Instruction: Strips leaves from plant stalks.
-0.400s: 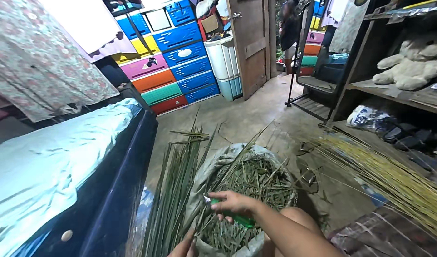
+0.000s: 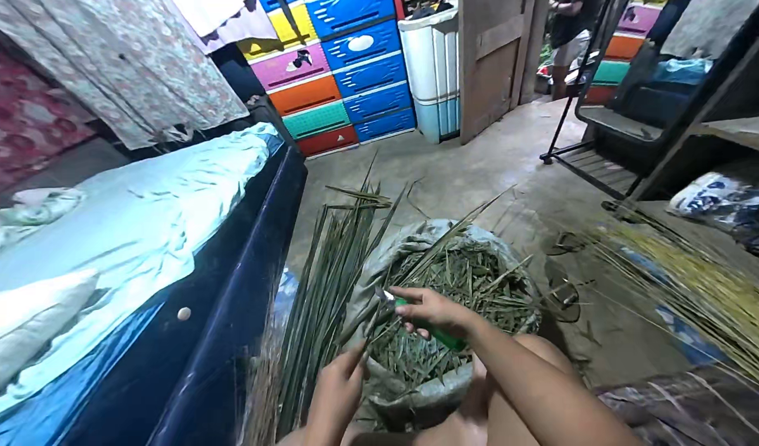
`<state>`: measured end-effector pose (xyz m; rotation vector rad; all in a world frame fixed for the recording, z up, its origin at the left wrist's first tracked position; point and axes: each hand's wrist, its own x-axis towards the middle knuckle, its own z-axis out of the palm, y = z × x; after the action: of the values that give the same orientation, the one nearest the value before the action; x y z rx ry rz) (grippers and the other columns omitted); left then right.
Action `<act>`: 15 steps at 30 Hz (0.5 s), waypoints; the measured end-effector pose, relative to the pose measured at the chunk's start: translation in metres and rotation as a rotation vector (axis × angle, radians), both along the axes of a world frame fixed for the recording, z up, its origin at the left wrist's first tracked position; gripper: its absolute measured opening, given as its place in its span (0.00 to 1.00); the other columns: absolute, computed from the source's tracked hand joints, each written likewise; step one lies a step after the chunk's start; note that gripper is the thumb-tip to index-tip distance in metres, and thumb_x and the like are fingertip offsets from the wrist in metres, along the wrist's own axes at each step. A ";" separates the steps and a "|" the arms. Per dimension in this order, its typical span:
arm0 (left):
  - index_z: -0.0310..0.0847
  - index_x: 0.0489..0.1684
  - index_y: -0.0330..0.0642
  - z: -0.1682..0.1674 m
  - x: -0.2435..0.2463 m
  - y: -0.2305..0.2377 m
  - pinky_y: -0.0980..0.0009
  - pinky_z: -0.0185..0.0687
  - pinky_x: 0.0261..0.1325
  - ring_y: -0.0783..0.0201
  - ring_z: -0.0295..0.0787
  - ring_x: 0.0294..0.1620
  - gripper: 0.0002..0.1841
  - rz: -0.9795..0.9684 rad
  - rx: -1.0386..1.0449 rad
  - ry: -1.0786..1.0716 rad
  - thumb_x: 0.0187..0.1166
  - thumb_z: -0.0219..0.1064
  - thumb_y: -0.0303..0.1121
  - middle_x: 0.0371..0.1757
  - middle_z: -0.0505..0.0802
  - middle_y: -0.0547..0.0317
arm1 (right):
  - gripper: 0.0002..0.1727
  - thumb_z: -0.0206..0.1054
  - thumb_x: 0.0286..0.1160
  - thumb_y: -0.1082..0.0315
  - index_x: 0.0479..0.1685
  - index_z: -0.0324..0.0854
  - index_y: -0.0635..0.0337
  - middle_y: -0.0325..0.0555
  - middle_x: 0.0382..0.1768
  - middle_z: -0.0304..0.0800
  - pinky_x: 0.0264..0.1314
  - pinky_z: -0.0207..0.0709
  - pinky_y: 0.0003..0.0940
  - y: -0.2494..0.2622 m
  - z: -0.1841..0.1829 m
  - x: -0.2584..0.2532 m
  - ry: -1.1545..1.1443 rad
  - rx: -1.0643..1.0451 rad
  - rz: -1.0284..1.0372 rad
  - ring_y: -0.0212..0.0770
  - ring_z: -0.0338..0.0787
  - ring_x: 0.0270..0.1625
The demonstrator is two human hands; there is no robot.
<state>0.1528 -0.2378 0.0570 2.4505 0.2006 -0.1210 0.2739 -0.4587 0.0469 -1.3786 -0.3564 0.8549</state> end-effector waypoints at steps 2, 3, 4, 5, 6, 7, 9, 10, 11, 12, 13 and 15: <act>0.84 0.74 0.43 -0.001 0.000 -0.002 0.53 0.86 0.55 0.57 0.93 0.40 0.18 -0.002 -0.005 0.028 0.90 0.58 0.33 0.39 0.96 0.52 | 0.35 0.60 0.91 0.63 0.95 0.54 0.50 0.43 0.41 0.85 0.24 0.75 0.25 0.000 -0.001 0.000 0.000 0.002 0.006 0.30 0.80 0.24; 0.84 0.74 0.43 -0.002 0.000 -0.002 0.53 0.86 0.56 0.57 0.93 0.40 0.18 0.000 -0.013 0.040 0.91 0.58 0.33 0.39 0.96 0.51 | 0.35 0.60 0.91 0.63 0.96 0.53 0.50 0.43 0.41 0.85 0.24 0.74 0.25 0.000 0.000 0.000 0.005 -0.004 0.006 0.30 0.79 0.24; 0.84 0.74 0.42 -0.003 -0.001 -0.003 0.54 0.86 0.54 0.58 0.93 0.39 0.18 0.002 -0.021 0.042 0.91 0.57 0.34 0.39 0.96 0.52 | 0.35 0.61 0.91 0.63 0.96 0.53 0.50 0.42 0.41 0.85 0.24 0.75 0.24 0.000 0.001 -0.001 0.010 -0.006 0.006 0.30 0.80 0.24; 0.84 0.73 0.42 -0.003 -0.001 -0.003 0.56 0.86 0.53 0.60 0.92 0.38 0.18 0.004 -0.028 0.037 0.91 0.57 0.34 0.38 0.96 0.53 | 0.35 0.61 0.91 0.63 0.96 0.53 0.50 0.42 0.41 0.85 0.24 0.75 0.24 0.000 0.001 -0.001 0.012 -0.007 0.006 0.29 0.80 0.24; 0.84 0.73 0.42 -0.004 -0.002 -0.003 0.57 0.86 0.51 0.61 0.92 0.37 0.18 0.006 -0.035 0.032 0.91 0.57 0.34 0.37 0.95 0.54 | 0.35 0.61 0.91 0.63 0.96 0.53 0.50 0.42 0.41 0.84 0.24 0.75 0.24 0.000 0.001 -0.001 0.014 -0.008 0.005 0.30 0.80 0.24; 0.84 0.73 0.42 -0.003 -0.002 -0.002 0.58 0.86 0.51 0.61 0.91 0.36 0.18 0.009 -0.039 0.032 0.91 0.57 0.34 0.36 0.95 0.55 | 0.35 0.60 0.91 0.64 0.95 0.54 0.50 0.43 0.40 0.84 0.23 0.75 0.24 -0.001 0.002 -0.001 0.013 -0.008 -0.001 0.30 0.80 0.24; 0.85 0.72 0.44 -0.004 -0.003 -0.001 0.61 0.85 0.48 0.64 0.90 0.34 0.18 0.014 -0.040 0.016 0.91 0.57 0.34 0.35 0.95 0.57 | 0.35 0.61 0.91 0.64 0.95 0.54 0.51 0.43 0.39 0.84 0.23 0.75 0.24 -0.001 0.003 -0.001 0.003 -0.008 -0.007 0.30 0.79 0.23; 0.85 0.72 0.44 -0.003 -0.003 -0.001 0.62 0.85 0.47 0.65 0.90 0.34 0.18 0.013 -0.041 0.013 0.91 0.57 0.34 0.35 0.95 0.57 | 0.35 0.61 0.91 0.64 0.95 0.54 0.51 0.43 0.39 0.84 0.23 0.75 0.24 -0.001 0.003 -0.001 -0.001 -0.009 -0.005 0.30 0.79 0.23; 0.86 0.72 0.44 -0.002 -0.003 -0.001 0.62 0.85 0.46 0.65 0.89 0.33 0.18 0.011 -0.042 0.007 0.91 0.57 0.34 0.34 0.95 0.58 | 0.35 0.61 0.91 0.64 0.95 0.55 0.51 0.43 0.39 0.84 0.23 0.75 0.24 -0.001 0.003 -0.001 -0.003 -0.010 -0.006 0.30 0.79 0.22; 0.86 0.71 0.44 -0.002 -0.003 -0.001 0.62 0.85 0.46 0.65 0.89 0.33 0.17 0.010 -0.044 0.005 0.91 0.57 0.33 0.34 0.95 0.58 | 0.35 0.61 0.91 0.64 0.95 0.55 0.52 0.42 0.39 0.84 0.23 0.75 0.24 -0.001 0.003 -0.001 -0.005 -0.009 -0.010 0.30 0.79 0.22; 0.86 0.71 0.44 -0.002 -0.004 -0.001 0.63 0.85 0.46 0.66 0.89 0.32 0.17 0.010 -0.046 0.005 0.91 0.57 0.33 0.33 0.95 0.58 | 0.34 0.61 0.91 0.64 0.95 0.55 0.52 0.42 0.39 0.84 0.23 0.75 0.24 0.000 0.003 -0.001 -0.006 -0.008 -0.026 0.30 0.79 0.22; 0.86 0.71 0.44 -0.003 -0.005 0.000 0.63 0.85 0.47 0.66 0.90 0.33 0.17 0.008 -0.051 0.013 0.90 0.58 0.32 0.34 0.95 0.58 | 0.32 0.59 0.92 0.64 0.94 0.57 0.52 0.41 0.37 0.83 0.23 0.75 0.24 -0.001 0.006 0.000 -0.003 0.001 -0.107 0.30 0.79 0.22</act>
<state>0.1477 -0.2381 0.0543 2.3990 0.2107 -0.1375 0.2741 -0.4600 0.0527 -1.3852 -0.2827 0.7647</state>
